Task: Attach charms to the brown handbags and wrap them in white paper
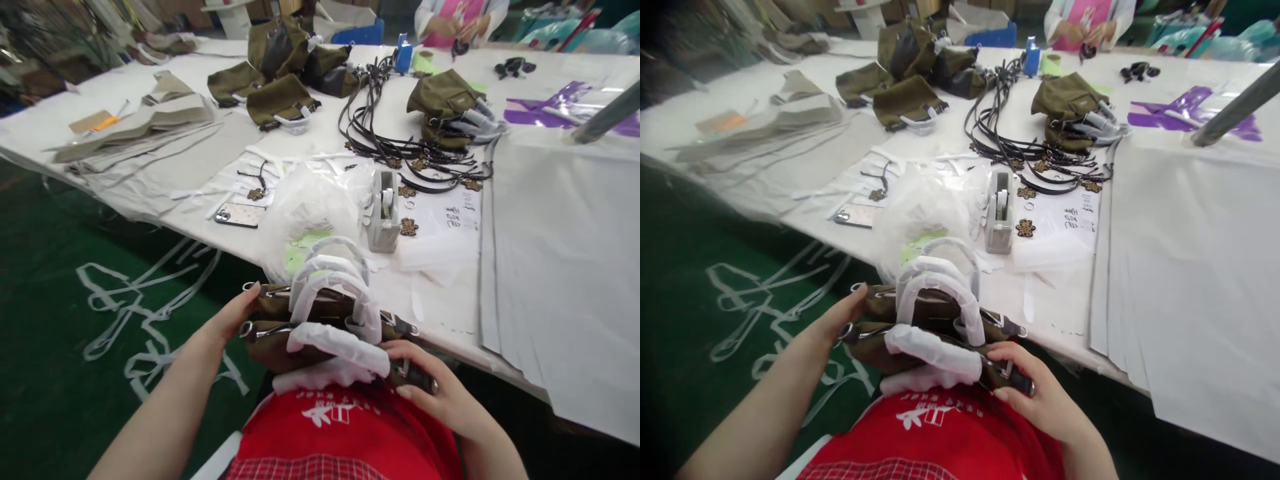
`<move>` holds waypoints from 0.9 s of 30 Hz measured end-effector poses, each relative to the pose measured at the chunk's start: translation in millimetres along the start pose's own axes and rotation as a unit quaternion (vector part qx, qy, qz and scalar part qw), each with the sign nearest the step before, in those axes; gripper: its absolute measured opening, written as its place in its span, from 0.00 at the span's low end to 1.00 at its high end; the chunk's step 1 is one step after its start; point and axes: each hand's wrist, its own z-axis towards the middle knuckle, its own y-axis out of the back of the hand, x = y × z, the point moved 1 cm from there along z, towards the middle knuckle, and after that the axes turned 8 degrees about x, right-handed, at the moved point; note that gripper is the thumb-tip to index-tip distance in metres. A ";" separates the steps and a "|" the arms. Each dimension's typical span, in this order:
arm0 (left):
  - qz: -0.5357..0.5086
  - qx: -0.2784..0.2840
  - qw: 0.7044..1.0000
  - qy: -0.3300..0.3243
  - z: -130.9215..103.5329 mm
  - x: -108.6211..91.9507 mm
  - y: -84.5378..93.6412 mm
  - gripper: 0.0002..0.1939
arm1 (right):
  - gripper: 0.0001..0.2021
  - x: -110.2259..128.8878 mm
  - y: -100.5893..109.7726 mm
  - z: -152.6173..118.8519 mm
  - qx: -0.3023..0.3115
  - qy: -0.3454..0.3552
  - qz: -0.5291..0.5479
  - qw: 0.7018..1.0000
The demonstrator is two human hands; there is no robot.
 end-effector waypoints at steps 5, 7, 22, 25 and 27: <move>-0.101 0.055 0.991 0.071 34.5 -33.7 -11.0 0.24 | 0.18 0.3 12.5 -3.4 0.001 -0.017 -0.008 1.000; -0.058 0.091 0.993 0.045 33.4 -47.1 -12.2 0.18 | 0.19 2.0 20.6 -15.7 -0.006 -0.021 -0.021 1.000; 0.059 0.291 0.934 -0.197 -63.3 -53.5 -14.6 0.17 | 0.21 52.4 45.7 40.3 -0.252 0.075 -0.102 0.959; 0.062 0.289 0.931 -0.214 -83.5 -42.2 -4.6 0.22 | 0.23 84.4 26.4 77.3 -0.093 0.086 -0.094 0.988; 0.053 0.284 0.933 -0.216 -96.2 -32.2 4.0 0.25 | 0.23 104.8 9.9 92.3 0.083 0.059 -0.091 0.991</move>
